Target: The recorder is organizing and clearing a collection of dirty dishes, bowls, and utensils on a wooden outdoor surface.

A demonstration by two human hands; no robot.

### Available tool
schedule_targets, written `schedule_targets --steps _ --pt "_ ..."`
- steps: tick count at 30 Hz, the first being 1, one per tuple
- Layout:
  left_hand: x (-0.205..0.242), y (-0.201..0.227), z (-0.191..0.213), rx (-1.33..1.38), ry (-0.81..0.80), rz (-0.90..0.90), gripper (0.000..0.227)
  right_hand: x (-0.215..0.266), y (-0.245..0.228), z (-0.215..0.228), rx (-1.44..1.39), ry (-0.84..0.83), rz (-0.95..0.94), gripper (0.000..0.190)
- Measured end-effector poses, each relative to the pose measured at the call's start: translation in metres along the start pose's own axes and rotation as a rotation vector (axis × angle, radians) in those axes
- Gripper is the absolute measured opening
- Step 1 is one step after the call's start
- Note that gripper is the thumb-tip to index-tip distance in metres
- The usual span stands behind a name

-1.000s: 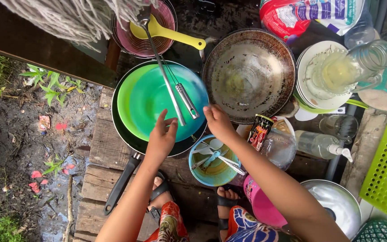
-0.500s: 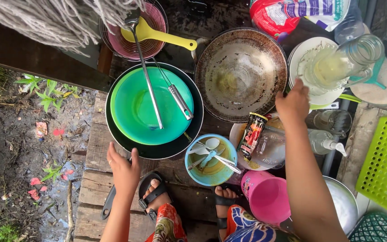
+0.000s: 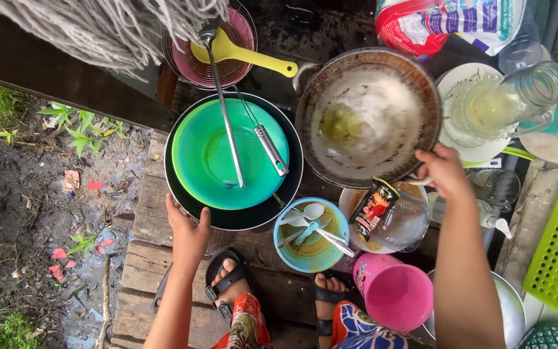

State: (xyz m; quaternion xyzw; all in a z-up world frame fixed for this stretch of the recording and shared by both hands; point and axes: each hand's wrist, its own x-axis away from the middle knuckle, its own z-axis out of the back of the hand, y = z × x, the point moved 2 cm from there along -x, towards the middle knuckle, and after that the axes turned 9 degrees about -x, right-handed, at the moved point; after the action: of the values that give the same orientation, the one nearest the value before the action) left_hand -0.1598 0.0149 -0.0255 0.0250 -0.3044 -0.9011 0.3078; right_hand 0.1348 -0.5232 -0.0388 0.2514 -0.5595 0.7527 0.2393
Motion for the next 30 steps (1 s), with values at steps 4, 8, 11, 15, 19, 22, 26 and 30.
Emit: schedule_targets --steps 4,8,11,15,19,22,26,30 --pt "0.001 0.010 0.013 0.208 -0.059 0.179 0.096 0.049 -0.063 0.025 0.053 0.094 0.082 0.013" --pt "0.006 0.002 0.009 0.278 -0.086 0.232 0.093 0.067 -0.112 0.027 -0.105 0.142 0.213 0.010" --pt "0.008 0.005 0.008 0.207 -0.088 0.244 0.093 0.049 -0.130 -0.025 -0.314 0.114 0.195 0.015" --pt "0.011 0.007 0.008 0.177 -0.078 0.227 0.092 -0.043 -0.127 -0.111 -0.520 0.038 0.055 0.026" --pt "0.022 0.053 0.039 0.212 0.024 0.132 0.090 -0.117 -0.136 -0.193 -0.603 -0.035 0.005 0.023" --pt "0.037 0.075 0.046 0.330 0.112 0.006 0.083 -0.143 -0.138 -0.243 -0.613 -0.056 0.012 0.021" --pt "0.049 0.075 0.035 0.475 -0.048 -0.054 0.076 -0.176 -0.134 -0.271 -0.617 -0.141 -0.102 0.029" --pt "0.052 0.059 0.029 0.465 -0.183 0.083 0.067 -0.136 -0.177 -0.284 -0.388 -0.115 -0.228 0.043"
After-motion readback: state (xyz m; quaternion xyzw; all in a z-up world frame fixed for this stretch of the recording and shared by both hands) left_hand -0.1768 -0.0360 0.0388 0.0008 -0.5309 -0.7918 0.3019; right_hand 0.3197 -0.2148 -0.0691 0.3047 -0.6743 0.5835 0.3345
